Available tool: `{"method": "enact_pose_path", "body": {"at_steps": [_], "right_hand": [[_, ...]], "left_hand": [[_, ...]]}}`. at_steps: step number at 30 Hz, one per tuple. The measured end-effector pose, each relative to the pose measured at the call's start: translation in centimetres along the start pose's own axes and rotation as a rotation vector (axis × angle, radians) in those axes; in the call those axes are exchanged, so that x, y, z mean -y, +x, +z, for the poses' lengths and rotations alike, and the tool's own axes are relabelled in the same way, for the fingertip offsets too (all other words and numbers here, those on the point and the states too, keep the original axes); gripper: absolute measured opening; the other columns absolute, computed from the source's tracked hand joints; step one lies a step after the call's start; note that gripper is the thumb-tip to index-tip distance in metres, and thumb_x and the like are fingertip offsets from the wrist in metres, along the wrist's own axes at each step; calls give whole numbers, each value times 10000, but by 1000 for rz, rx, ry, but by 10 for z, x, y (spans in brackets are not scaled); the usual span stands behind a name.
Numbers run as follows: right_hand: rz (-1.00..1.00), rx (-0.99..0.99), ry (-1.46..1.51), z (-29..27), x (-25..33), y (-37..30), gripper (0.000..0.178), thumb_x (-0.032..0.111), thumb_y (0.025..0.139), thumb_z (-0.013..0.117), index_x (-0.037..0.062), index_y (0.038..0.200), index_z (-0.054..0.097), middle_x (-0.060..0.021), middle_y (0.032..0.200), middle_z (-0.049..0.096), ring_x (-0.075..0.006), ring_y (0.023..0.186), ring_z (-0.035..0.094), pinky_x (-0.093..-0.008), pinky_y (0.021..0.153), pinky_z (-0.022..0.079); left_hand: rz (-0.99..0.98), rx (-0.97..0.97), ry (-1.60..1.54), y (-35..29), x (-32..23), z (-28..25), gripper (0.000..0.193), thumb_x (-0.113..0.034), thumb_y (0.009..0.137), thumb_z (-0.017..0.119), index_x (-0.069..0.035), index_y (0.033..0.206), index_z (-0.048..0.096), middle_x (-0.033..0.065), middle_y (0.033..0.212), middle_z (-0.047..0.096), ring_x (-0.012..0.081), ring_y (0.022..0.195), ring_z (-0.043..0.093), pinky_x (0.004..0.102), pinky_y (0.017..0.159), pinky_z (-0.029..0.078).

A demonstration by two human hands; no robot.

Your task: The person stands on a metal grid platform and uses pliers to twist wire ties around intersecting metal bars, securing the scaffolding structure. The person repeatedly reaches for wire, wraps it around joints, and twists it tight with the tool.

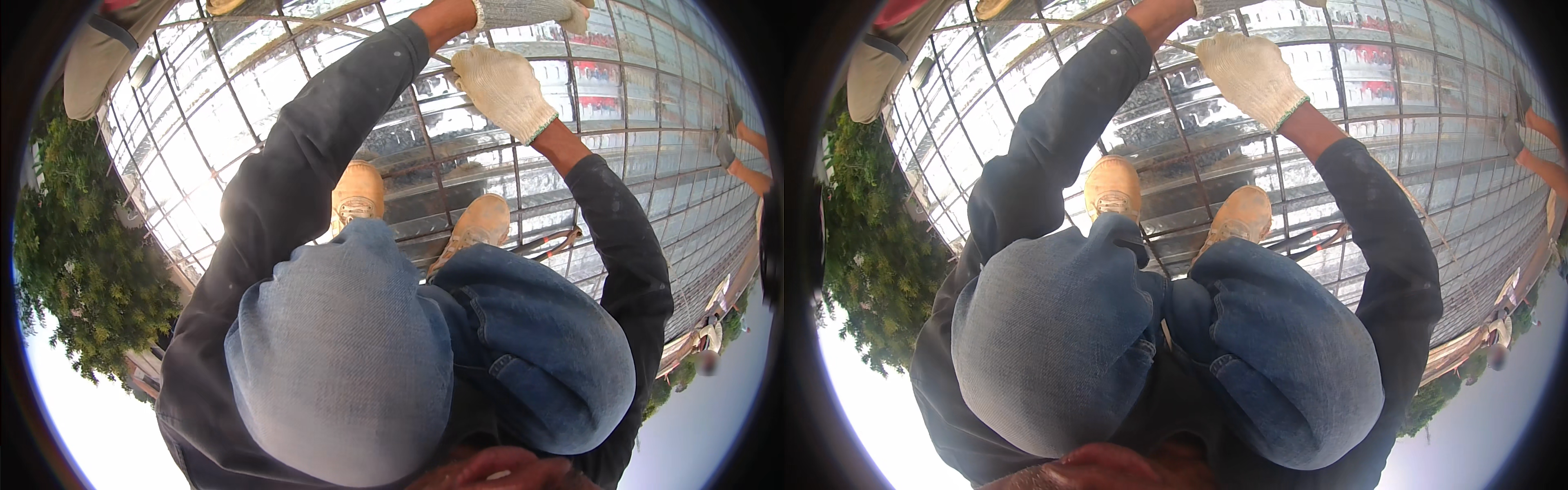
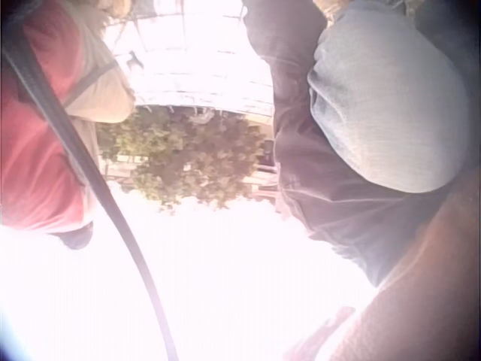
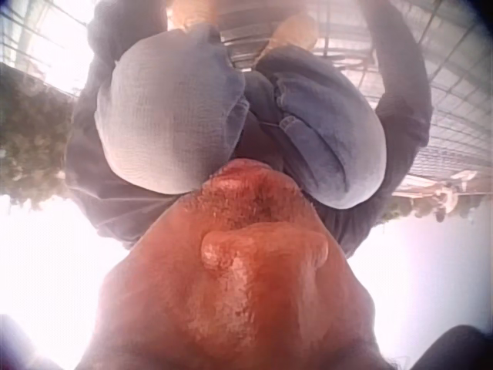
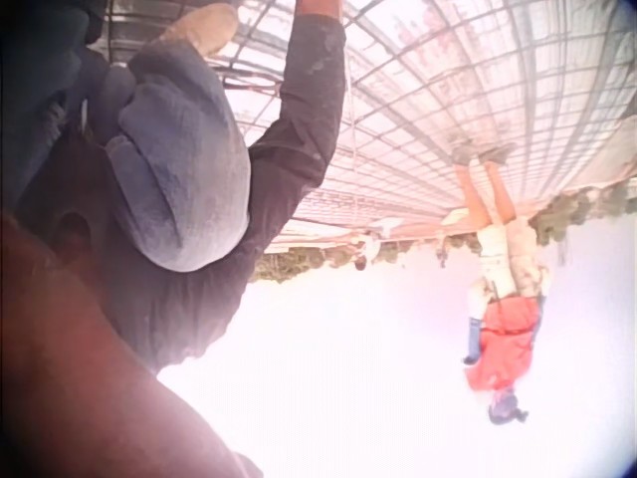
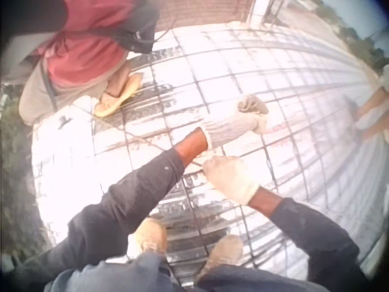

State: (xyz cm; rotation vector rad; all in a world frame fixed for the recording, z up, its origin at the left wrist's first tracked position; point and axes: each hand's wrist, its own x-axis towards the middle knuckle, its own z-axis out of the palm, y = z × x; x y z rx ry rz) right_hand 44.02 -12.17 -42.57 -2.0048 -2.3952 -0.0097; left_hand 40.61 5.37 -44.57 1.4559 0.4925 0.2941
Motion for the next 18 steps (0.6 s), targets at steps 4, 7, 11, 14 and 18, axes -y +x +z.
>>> {"method": "enact_pose_path", "body": {"at_steps": [4,7,11,14,18], "right_hand": [[317,7,192,-6,20,3,223,312,950,812,93,982,780,-129,834,784,-314,778,802,-451,649,637],[499,58,236,-11,27,1,293,362,956,813,75,999,778,-133,893,797,-350,840,801,-501,743,642],[516,-58,231,-22,33,-7,329,327,943,832,63,1139,806,-144,1046,801,-355,992,779,-478,891,619],[500,-290,313,-56,50,-27,371,271,941,845,58,1240,790,-178,1174,796,-374,1092,771,-488,956,615],[846,-247,640,-90,75,-119,478,133,938,848,64,1398,741,-165,1326,767,-344,1192,752,-478,1002,602]], "left_hand": [[36,-232,-85,-51,-25,-30,349,-29,919,750,-33,1267,732,14,1060,755,102,989,679,271,861,571],[-65,-321,290,-96,-10,-43,401,-188,921,818,-126,1315,772,60,1094,812,207,1063,736,387,996,578],[93,-151,852,-140,27,-44,516,-356,952,832,-217,1443,756,63,1248,826,304,1201,753,472,1130,546],[155,-58,1048,-154,32,-40,507,-397,949,841,-277,1433,746,51,1236,807,318,1295,688,522,1230,450],[230,-16,1161,-146,31,-28,489,-446,933,844,-260,1381,784,45,1154,838,285,1215,726,535,1175,462]]}}
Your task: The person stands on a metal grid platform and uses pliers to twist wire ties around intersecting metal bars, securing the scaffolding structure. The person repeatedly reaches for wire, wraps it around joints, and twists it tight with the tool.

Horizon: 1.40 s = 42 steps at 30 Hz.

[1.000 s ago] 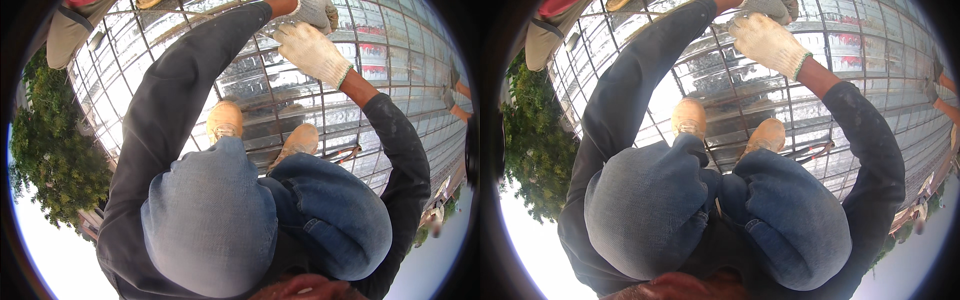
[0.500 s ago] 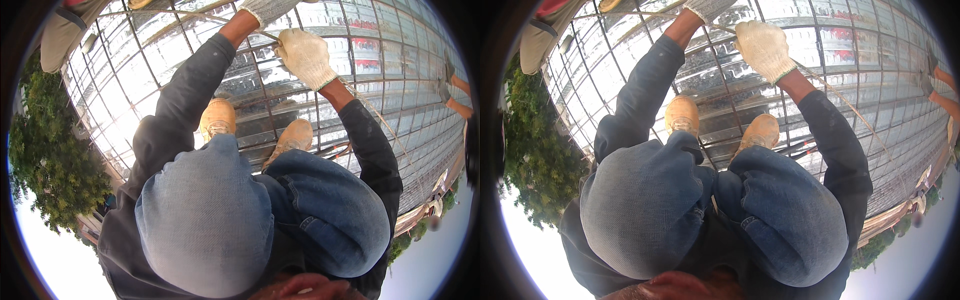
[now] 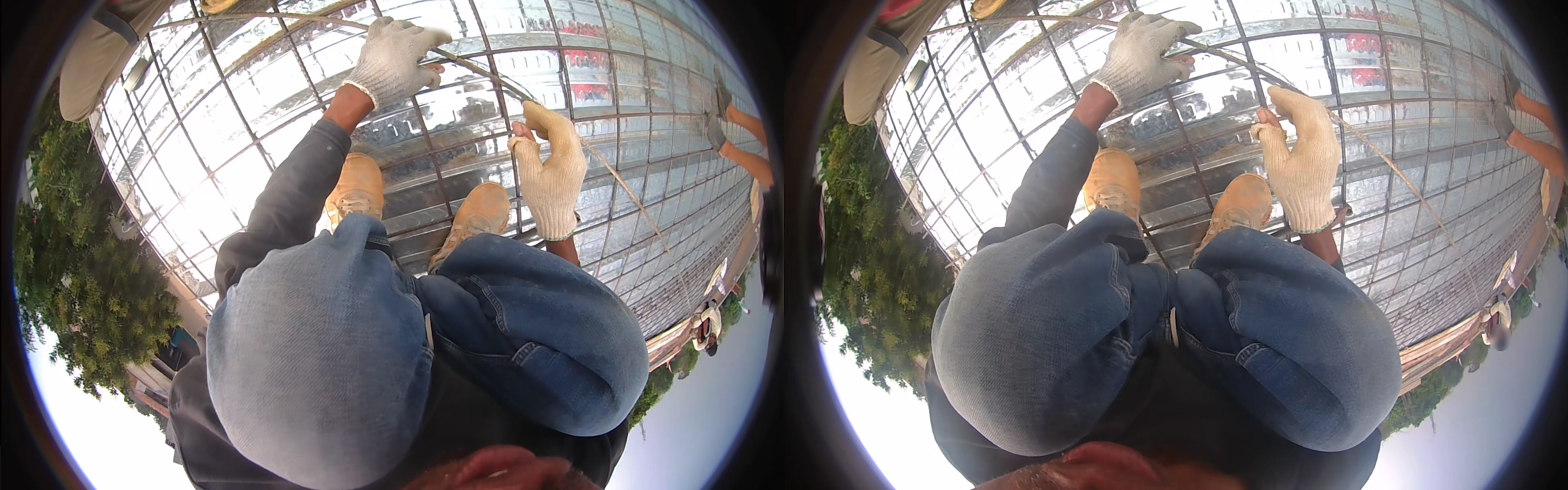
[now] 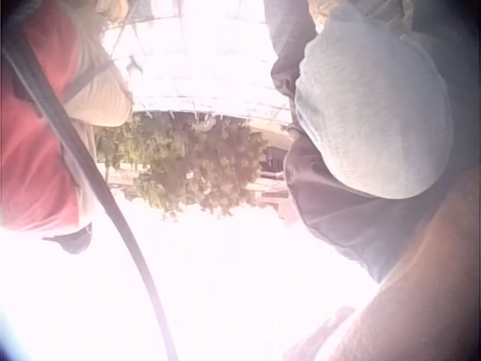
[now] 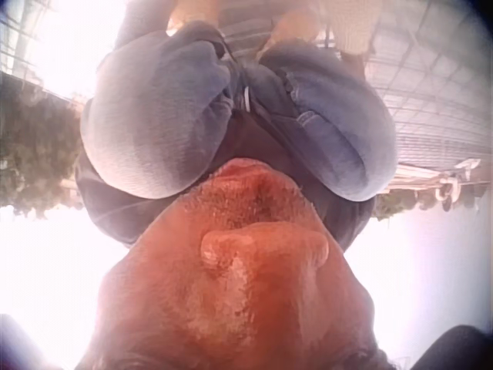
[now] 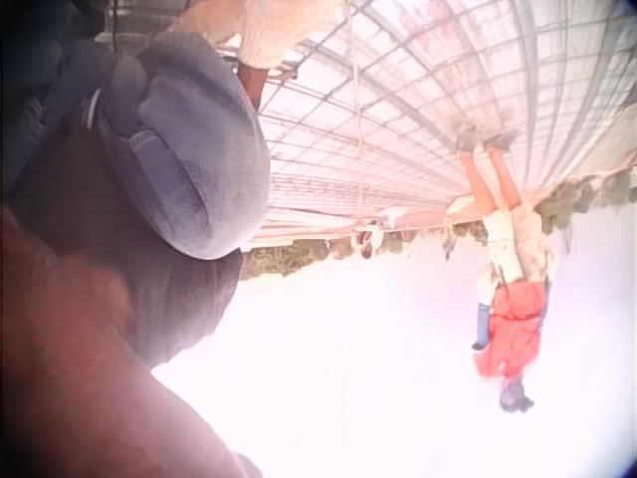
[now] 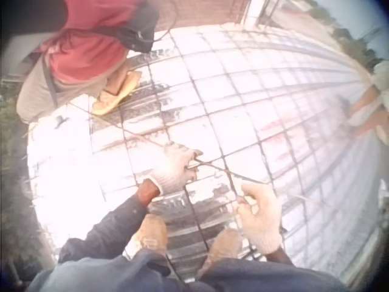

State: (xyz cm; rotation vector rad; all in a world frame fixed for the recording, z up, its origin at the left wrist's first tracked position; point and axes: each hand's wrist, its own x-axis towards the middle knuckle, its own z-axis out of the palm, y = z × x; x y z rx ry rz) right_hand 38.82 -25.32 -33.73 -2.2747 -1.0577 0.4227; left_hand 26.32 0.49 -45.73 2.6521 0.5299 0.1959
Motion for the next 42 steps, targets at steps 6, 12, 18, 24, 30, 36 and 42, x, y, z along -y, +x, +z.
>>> {"method": "enact_pose_path", "body": {"at_steps": [6,12,18,24,30,36,42], "right_hand": [[775,-436,-56,-5,-94,-170,557,127,1010,731,-65,1520,615,-291,1384,710,-364,1297,733,-488,1043,610],[1144,-254,-122,17,-158,-263,776,397,1018,781,-32,1615,534,-276,1270,804,-372,1238,786,-465,1044,604],[1129,-206,-88,28,-144,-250,795,372,1004,797,-2,1639,498,-252,1208,809,-337,1145,806,-444,992,612],[1159,-226,-78,18,-143,-261,774,317,990,812,1,1627,505,-230,1189,795,-314,1092,801,-444,962,613],[1145,-242,-61,2,-138,-251,758,262,976,827,4,1616,512,-207,1170,782,-291,1040,795,-444,933,613],[1009,-286,-47,-35,-94,-213,746,207,962,842,7,1605,519,-185,1152,769,-267,988,790,-443,903,613],[520,-32,-322,-78,-28,-96,672,125,948,835,35,1552,555,-165,1161,751,-267,975,787,-446,890,616]], "left_hand": [[0,66,-131,10,-5,7,400,-346,865,853,-172,1224,833,108,1115,818,353,1195,701,552,1179,415],[-124,127,-182,19,-13,4,311,-347,887,826,-147,1119,882,146,1024,833,349,1053,739,523,1061,494],[-90,89,-119,9,-7,-2,283,-328,856,823,-155,1073,881,125,996,835,329,1024,740,519,1074,476],[-24,-67,-115,5,-8,13,193,-268,843,815,-165,998,862,101,895,792,337,1001,717,543,1114,435],[7,-122,-94,0,-6,12,140,-270,861,821,-173,962,823,98,922,772,345,1019,689,576,1166,412],[2,-35,69,2,-6,17,307,-477,1010,779,-227,1168,860,36,999,814,260,1083,734,528,1139,444],[20,-167,12,-3,-3,24,312,-486,1007,779,-195,1079,866,47,944,804,259,1021,741,523,1113,472]]}}
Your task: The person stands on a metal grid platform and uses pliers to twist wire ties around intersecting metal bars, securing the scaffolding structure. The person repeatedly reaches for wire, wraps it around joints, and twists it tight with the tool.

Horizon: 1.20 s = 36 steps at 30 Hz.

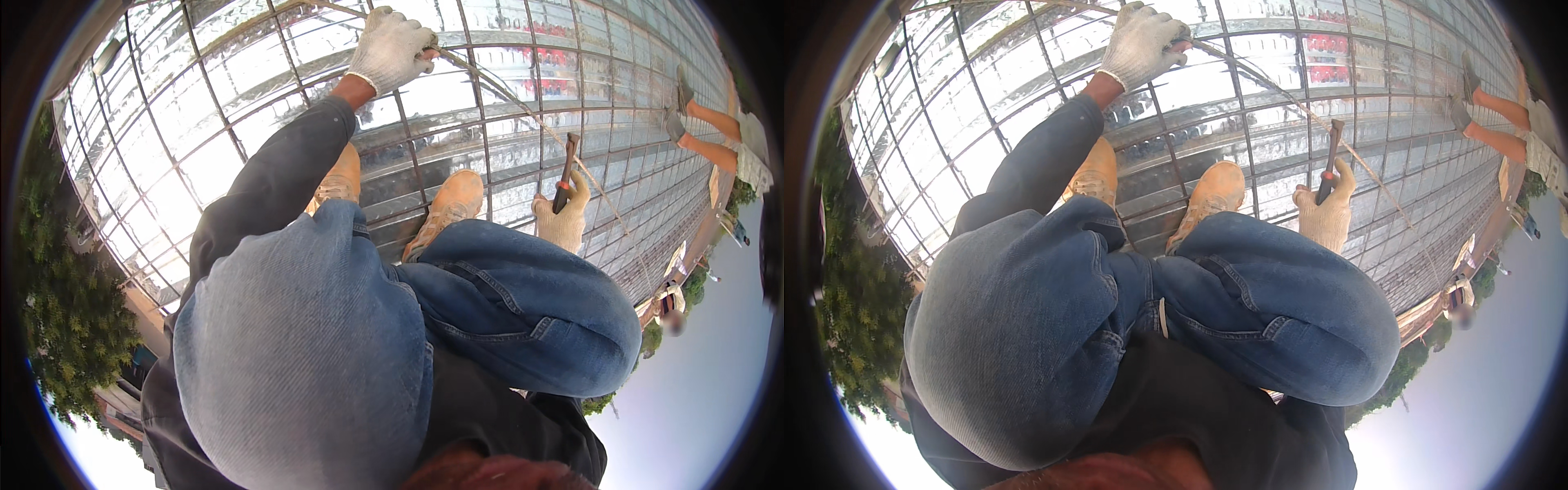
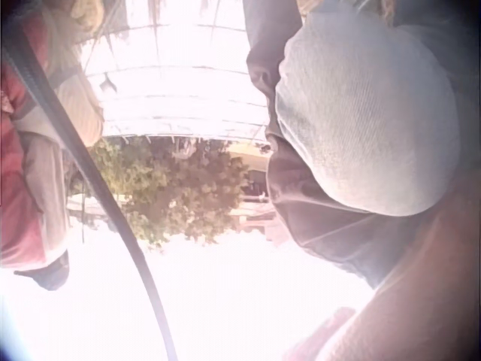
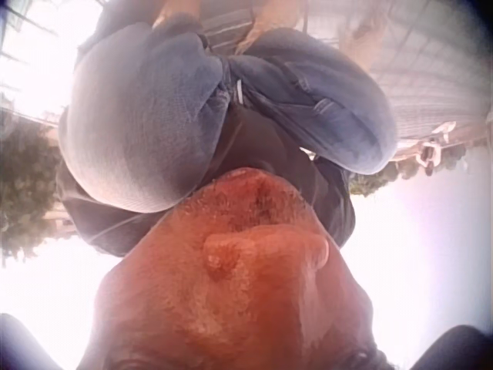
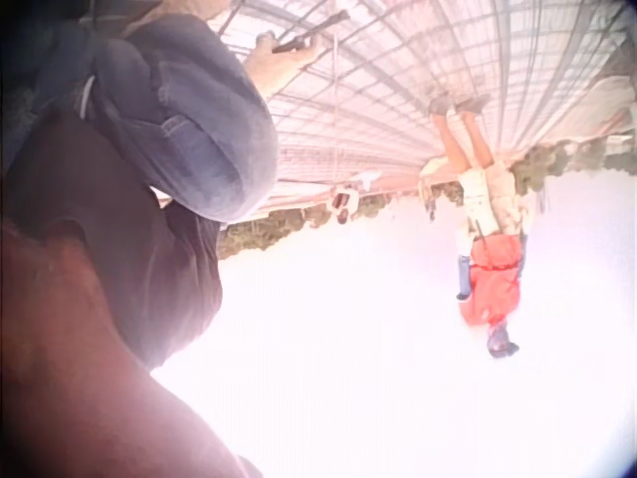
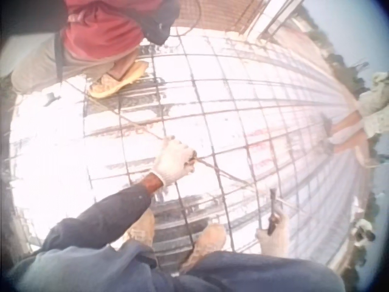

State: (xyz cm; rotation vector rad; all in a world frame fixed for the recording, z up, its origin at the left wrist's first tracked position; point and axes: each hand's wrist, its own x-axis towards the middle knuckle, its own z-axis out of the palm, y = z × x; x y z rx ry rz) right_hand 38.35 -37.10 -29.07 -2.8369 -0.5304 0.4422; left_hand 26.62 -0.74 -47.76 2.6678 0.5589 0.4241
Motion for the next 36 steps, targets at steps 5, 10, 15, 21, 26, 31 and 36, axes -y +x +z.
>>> {"method": "enact_pose_path", "body": {"at_steps": [5,10,15,21,26,31,36], "right_hand": [[-683,190,-525,-32,93,87,336,44,968,775,99,1280,665,-125,1167,749,-312,1025,786,-481,901,618],[-1120,38,-931,-16,155,139,213,101,997,771,114,1196,698,-89,1109,748,-267,1029,790,-442,888,632],[-1204,16,-1168,-4,187,159,198,169,998,795,124,1183,740,-65,1079,744,-238,1059,784,-395,911,630],[-1306,-35,-1239,3,190,160,222,180,990,795,134,1205,763,-68,1139,735,-216,1090,767,-397,921,607],[-1235,19,-1317,8,189,162,440,155,935,846,149,1358,726,-76,1319,672,-230,1195,698,-451,1077,514],[-1265,3,-1386,6,208,152,590,127,901,882,164,1456,687,-80,1499,608,-233,1292,630,-517,1254,394],[-1470,-143,-1370,6,211,160,503,128,946,847,153,1428,706,-112,1435,676,-262,1237,687,-500,1195,475]], "left_hand": [[-26,107,8,4,-5,-10,287,-479,1021,776,-209,1050,869,43,926,799,246,969,744,494,1084,486],[-15,101,25,3,-4,-16,298,-490,1023,776,-203,1024,861,45,910,788,240,952,741,477,1049,494],[-9,151,48,3,-2,-13,451,-567,1000,796,-155,1177,842,89,1042,817,282,1047,776,498,1058,541],[-30,-2,-186,-6,4,-2,204,-390,949,773,-190,986,772,81,948,714,338,1068,669,590,1163,411],[-36,21,-194,-3,1,-6,193,-377,948,766,-184,964,766,90,939,712,339,1051,668,588,1123,423],[-43,42,-176,-4,2,-10,180,-354,928,769,-176,955,768,89,934,712,336,1042,671,581,1109,427],[-30,9,-212,-2,0,-10,172,-341,912,778,-172,943,770,80,923,714,327,1031,679,576,1098,433]]}}
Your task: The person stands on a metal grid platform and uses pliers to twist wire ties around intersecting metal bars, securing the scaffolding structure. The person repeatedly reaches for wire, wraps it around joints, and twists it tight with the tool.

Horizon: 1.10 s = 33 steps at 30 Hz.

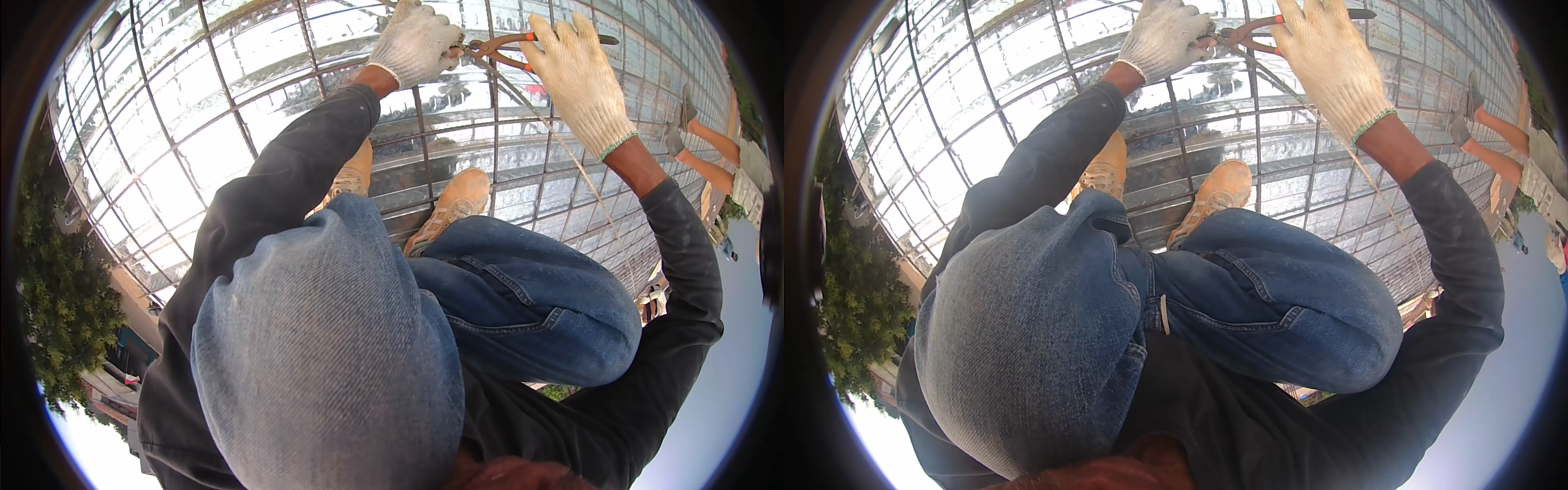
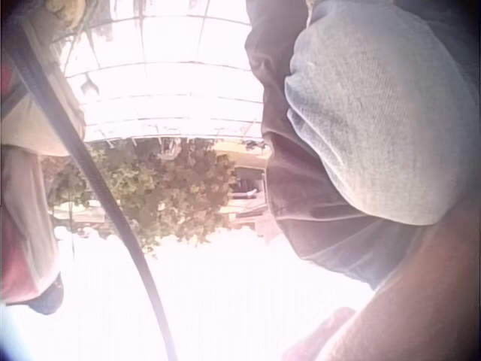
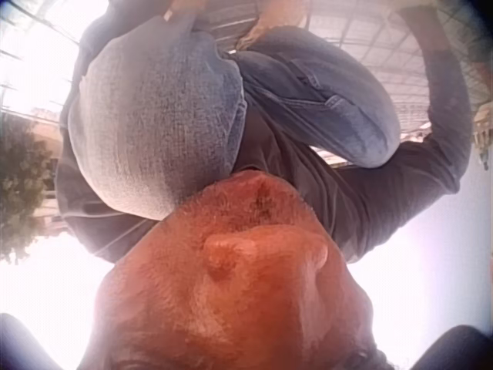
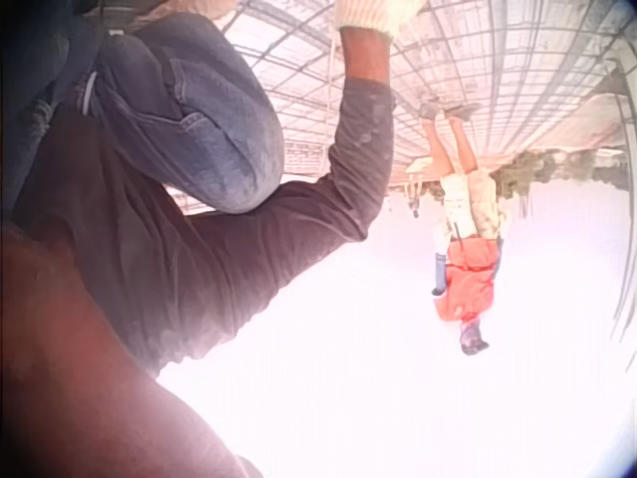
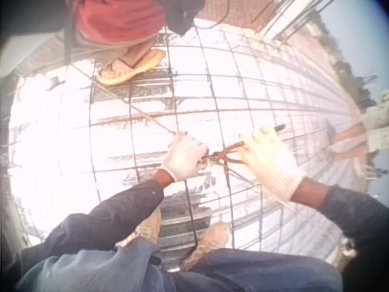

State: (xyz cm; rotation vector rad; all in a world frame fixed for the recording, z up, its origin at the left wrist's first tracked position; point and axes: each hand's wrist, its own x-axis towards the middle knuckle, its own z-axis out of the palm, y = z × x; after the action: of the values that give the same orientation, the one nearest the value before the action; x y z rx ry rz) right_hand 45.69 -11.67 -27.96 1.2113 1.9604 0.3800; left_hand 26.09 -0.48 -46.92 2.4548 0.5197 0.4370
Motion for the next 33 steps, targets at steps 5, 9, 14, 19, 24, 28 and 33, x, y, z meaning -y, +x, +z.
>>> {"method": "enact_pose_path", "body": {"at_steps": [5,9,14,19,24,28,33], "right_hand": [[4,-19,265,-9,-5,7,319,210,1004,629,77,1257,770,-145,1389,679,-314,1379,588,-528,1302,362],[-32,-37,263,-18,-8,14,287,215,1002,630,90,1214,777,-159,1336,675,-316,1371,587,-513,1301,361],[-52,148,216,-31,-12,32,239,225,1006,639,113,1157,788,-144,1201,738,-309,1275,667,-497,1173,466],[-82,317,201,-32,-14,39,193,201,1013,641,125,1096,799,-108,1020,797,-288,993,781,-478,864,595],[-82,406,408,-27,-21,43,196,159,999,643,72,1088,793,-178,970,812,-321,881,816,-480,714,613],[-63,616,813,6,-42,59,244,193,1007,650,-5,1007,793,-211,872,793,-323,777,788,-472,665,601],[-10,1070,1125,-31,-83,77,313,292,915,815,-21,917,820,-147,769,772,-273,664,720,-435,603,561]], "left_hand": [[-8,40,25,0,1,-2,174,-336,913,776,-166,950,774,83,951,726,324,1037,685,580,1102,434],[-11,57,95,2,-2,-3,200,-354,925,767,-156,957,777,98,976,730,330,1047,687,585,1121,426],[3,62,115,3,-3,-3,216,-369,940,763,-154,957,777,105,980,733,335,1061,693,586,1155,409],[-13,115,98,2,-2,-5,192,-350,929,769,-160,953,775,101,963,741,334,1057,694,588,1174,401],[-40,155,87,2,-2,-7,153,-317,907,778,-169,942,774,93,945,739,330,1054,692,584,1177,402],[-11,79,65,1,-1,-3,133,-306,892,796,-182,933,770,82,942,737,318,1061,689,564,1173,407],[19,83,55,6,-5,-6,132,-304,884,804,-189,927,757,67,938,736,305,1057,686,546,1171,408]]}}
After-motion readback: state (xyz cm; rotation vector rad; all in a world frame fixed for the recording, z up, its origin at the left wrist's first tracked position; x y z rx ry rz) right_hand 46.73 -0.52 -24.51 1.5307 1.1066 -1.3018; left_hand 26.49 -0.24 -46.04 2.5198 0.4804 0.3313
